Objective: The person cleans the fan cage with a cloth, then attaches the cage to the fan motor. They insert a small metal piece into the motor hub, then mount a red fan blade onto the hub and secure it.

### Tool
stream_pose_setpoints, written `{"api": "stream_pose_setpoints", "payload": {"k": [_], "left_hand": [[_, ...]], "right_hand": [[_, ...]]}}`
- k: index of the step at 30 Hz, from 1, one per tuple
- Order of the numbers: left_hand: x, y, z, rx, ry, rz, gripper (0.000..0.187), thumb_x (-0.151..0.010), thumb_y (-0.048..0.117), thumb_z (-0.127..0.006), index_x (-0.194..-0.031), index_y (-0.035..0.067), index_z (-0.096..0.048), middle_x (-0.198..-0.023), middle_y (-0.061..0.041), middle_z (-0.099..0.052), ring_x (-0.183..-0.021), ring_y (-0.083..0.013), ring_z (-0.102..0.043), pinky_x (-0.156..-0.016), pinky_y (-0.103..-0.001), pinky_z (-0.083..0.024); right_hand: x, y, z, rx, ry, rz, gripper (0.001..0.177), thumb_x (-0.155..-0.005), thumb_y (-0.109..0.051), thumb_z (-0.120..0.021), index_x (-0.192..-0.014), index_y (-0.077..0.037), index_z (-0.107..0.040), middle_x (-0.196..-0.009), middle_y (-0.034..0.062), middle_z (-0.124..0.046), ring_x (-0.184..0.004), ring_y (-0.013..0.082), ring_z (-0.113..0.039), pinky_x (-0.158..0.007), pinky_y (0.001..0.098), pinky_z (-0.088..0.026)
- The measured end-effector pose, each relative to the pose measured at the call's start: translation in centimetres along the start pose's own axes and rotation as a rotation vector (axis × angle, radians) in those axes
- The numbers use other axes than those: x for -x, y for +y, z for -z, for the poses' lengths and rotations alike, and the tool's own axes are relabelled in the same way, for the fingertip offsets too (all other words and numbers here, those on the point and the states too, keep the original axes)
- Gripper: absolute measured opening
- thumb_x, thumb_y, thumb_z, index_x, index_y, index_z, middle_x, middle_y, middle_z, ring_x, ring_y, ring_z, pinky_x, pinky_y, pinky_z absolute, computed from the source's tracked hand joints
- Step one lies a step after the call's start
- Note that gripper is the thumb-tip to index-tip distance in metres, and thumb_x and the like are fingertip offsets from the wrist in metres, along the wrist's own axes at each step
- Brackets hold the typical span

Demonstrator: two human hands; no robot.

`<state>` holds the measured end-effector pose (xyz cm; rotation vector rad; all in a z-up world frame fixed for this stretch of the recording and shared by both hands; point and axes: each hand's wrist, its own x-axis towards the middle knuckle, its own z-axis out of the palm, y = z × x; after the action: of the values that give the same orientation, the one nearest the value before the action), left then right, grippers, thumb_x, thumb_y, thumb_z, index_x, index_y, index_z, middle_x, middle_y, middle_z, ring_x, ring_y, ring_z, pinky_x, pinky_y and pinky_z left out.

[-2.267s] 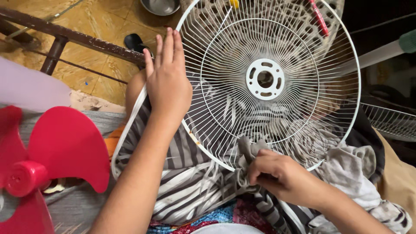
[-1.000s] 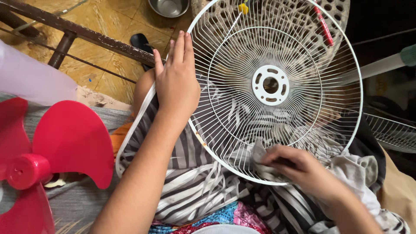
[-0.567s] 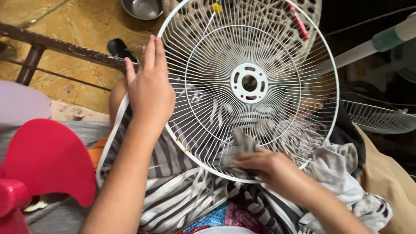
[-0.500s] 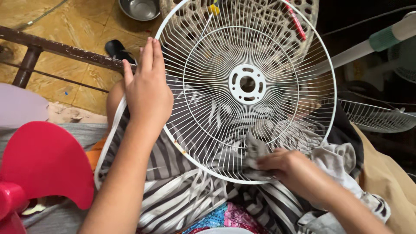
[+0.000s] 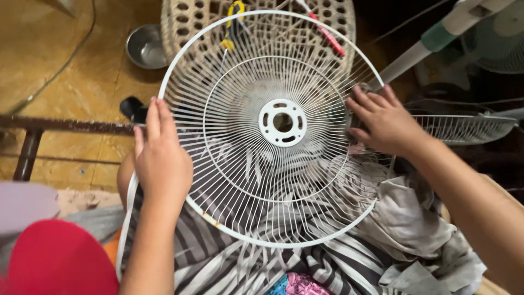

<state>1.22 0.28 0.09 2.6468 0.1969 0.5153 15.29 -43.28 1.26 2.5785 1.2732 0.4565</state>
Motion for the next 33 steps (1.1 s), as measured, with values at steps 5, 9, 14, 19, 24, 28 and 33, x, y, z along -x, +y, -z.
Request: {"api": "stream_pose_setpoints", "payload": {"k": [5, 9, 14, 19, 24, 28, 33], "left_hand": [[0.2, 0.1, 0.0, -0.097, 0.017, -0.018, 0.074, -0.084, -0.004, -0.051, -0.156, -0.006, -0.035, -0.158, -0.023, -0.043, -0.143, -0.0416, -0.044, -0.120, -0.055, -0.029], [0.0, 0.2, 0.1, -0.108, -0.013, 0.010, 0.072, -0.086, -0.002, -0.051, -0.156, -0.005, -0.035, -0.158, -0.023, -0.042, -0.141, -0.0415, -0.045, -0.118, -0.056, -0.030], [-0.2, 0.1, 0.2, -0.107, -0.040, -0.008, 0.076, -0.083, -0.002, -0.051, -0.156, -0.007, -0.033, -0.157, -0.026, -0.041, -0.139, -0.0432, -0.045, -0.118, -0.056, -0.031], [-0.2, -0.1, 0.4, -0.079, -0.039, -0.037, 0.076, -0.082, -0.002, -0.051, -0.155, -0.007, -0.033, -0.158, -0.027, -0.040, -0.139, -0.0458, -0.044, -0.117, -0.055, -0.032], [-0.3, 0.1, 0.4, -0.069, -0.040, -0.014, 0.076, -0.083, -0.003, -0.051, -0.157, -0.005, -0.033, -0.157, -0.025, -0.041, -0.136, -0.0458, -0.046, -0.117, -0.055, -0.033], [-0.3, 0.1, 0.3, -0.070, -0.051, 0.034, 0.076, -0.083, -0.003, -0.049, -0.157, -0.004, -0.033, -0.158, -0.025, -0.042, -0.133, -0.0492, -0.046, -0.113, -0.052, -0.036], [0.0, -0.3, 0.1, -0.061, -0.019, 0.000, 0.076, -0.082, -0.001, -0.048, -0.157, -0.004, -0.033, -0.155, -0.027, -0.042, -0.133, -0.0492, -0.047, -0.115, -0.053, -0.034]], "right_hand": [[2.8, -4.7, 3.2, -0.167, -0.404, -0.331, 0.038, -0.081, -0.004, -0.063, -0.119, -0.004, -0.069, -0.131, 0.0122, -0.065, -0.122, 0.0304, -0.062, -0.100, 0.0403, -0.053], [3.8, -11.6, 7.7, -0.463, -0.497, -0.349, 0.023, -0.075, -0.002, -0.064, -0.096, -0.007, -0.072, -0.103, 0.0100, -0.066, -0.103, 0.0296, -0.064, -0.092, 0.0428, -0.054], [2.6, -13.8, 9.9, -0.950, -0.536, -0.412, 0.023, -0.083, -0.016, -0.073, -0.104, -0.007, -0.068, -0.105, 0.0097, -0.065, -0.099, 0.0297, -0.065, -0.086, 0.0412, -0.055], [0.0, -6.5, 6.9, -0.706, -0.233, -0.422, 0.039, -0.070, 0.007, -0.066, -0.108, -0.004, -0.065, -0.111, 0.0170, -0.062, -0.103, 0.0376, -0.063, -0.086, 0.0459, -0.055], [-7.0, 0.8, -0.2, -0.553, 0.250, -0.475, 0.032, -0.098, -0.009, -0.068, -0.128, -0.006, -0.059, -0.155, 0.0115, -0.050, -0.126, 0.0388, -0.062, -0.101, 0.0466, -0.054], [-10.5, -0.6, -6.5, 0.007, 0.445, -0.247, 0.053, -0.090, -0.031, -0.066, -0.138, -0.008, -0.060, -0.145, 0.0123, -0.045, -0.123, 0.0391, -0.062, -0.107, 0.0539, -0.047], [-11.1, -4.9, -8.3, -0.625, 0.276, -0.531, 0.046, -0.100, -0.009, -0.052, -0.144, -0.017, -0.063, -0.146, 0.0058, -0.062, -0.136, 0.0267, -0.059, -0.125, 0.0447, -0.043]]}}
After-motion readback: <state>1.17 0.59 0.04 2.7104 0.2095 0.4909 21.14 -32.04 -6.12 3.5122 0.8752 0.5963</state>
